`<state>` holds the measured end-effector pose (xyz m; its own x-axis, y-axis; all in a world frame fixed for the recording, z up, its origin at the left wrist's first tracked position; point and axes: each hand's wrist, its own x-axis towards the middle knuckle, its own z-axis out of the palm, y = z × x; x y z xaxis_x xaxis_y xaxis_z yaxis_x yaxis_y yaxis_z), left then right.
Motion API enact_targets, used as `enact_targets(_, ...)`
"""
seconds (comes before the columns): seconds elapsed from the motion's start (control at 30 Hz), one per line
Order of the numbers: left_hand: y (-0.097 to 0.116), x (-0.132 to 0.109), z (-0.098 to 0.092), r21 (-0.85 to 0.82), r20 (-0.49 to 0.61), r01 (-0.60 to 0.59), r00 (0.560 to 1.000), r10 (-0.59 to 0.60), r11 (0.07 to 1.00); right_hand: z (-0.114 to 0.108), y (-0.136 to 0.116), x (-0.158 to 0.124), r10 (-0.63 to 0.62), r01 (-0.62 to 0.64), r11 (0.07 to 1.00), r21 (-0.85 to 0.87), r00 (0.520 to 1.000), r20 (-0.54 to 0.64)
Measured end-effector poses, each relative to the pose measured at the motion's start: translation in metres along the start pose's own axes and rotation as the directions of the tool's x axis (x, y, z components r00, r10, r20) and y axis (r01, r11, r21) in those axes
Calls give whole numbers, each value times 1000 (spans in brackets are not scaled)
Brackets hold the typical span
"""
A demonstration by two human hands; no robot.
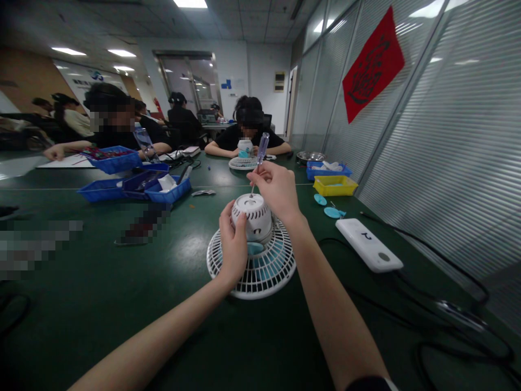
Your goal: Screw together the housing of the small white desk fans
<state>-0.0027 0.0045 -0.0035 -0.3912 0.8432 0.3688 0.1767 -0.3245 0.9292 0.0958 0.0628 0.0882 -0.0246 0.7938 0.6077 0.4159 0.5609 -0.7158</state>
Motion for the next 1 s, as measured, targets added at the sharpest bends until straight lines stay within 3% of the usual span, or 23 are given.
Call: enact_targets(1.0,2,0,0,-15,8,12,1000,-12,1000,1,4,0,-1,0,999,-43,1000,-29)
